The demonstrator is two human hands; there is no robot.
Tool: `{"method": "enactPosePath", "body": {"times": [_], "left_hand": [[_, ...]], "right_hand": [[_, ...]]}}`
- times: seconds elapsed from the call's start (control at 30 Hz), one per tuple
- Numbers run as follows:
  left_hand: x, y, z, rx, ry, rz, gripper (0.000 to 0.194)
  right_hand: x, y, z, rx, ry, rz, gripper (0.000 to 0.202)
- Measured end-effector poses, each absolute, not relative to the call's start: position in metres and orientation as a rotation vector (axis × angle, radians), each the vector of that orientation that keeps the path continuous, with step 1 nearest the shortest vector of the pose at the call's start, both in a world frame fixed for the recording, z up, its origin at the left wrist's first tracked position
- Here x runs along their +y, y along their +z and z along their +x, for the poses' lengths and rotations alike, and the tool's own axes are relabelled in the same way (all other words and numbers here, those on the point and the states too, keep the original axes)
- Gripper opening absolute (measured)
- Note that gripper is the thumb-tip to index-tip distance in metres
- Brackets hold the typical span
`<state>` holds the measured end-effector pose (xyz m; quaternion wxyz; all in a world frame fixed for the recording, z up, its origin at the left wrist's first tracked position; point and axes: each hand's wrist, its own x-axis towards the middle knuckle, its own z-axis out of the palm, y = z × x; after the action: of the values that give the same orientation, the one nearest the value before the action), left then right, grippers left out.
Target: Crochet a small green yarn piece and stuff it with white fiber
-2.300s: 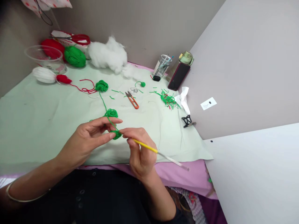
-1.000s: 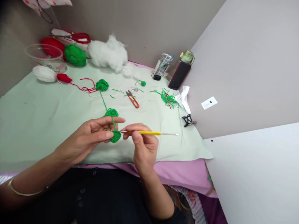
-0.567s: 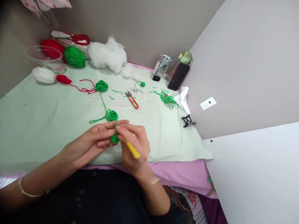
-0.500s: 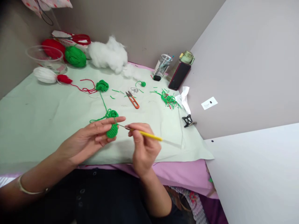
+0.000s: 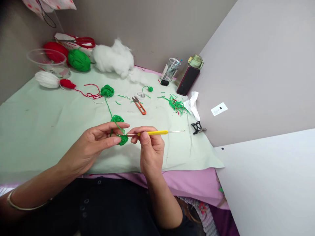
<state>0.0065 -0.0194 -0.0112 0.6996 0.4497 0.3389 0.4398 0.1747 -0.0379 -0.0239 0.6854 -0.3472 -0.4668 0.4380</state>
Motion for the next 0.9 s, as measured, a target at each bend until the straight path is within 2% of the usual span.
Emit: {"method": "enactPosePath", "body": {"times": [0.2, 0.4, 0.6, 0.7, 0.8, 0.9], "left_hand": [[-0.020, -0.009, 0.005, 0.806, 0.980, 1.080, 0.028], [-0.021, -0.002, 0.008, 0.994, 1.043, 1.238, 0.029], [-0.021, -0.008, 0.011, 0.854, 0.953, 1.063, 0.044], [-0.023, -0.007, 0.012, 0.856, 0.963, 1.045, 0.048], [-0.024, -0.004, 0.012, 0.867, 1.008, 1.072, 0.044], [-0.024, -0.002, 0.011, 0.832, 1.027, 1.020, 0.039]], "right_hand": [[-0.044, -0.020, 0.178, -1.217, 0.827, -0.850, 0.018], [-0.054, -0.023, 0.179, -1.664, 0.200, -0.873, 0.024], [-0.053, -0.041, 0.173, -1.779, -0.265, -0.938, 0.037], [-0.052, -0.039, 0.170, -1.716, -0.209, -0.953, 0.036], [-0.052, -0.029, 0.169, -1.633, -0.008, -0.936, 0.028], [-0.053, -0.026, 0.170, -1.617, 0.042, -0.966, 0.028]]}}
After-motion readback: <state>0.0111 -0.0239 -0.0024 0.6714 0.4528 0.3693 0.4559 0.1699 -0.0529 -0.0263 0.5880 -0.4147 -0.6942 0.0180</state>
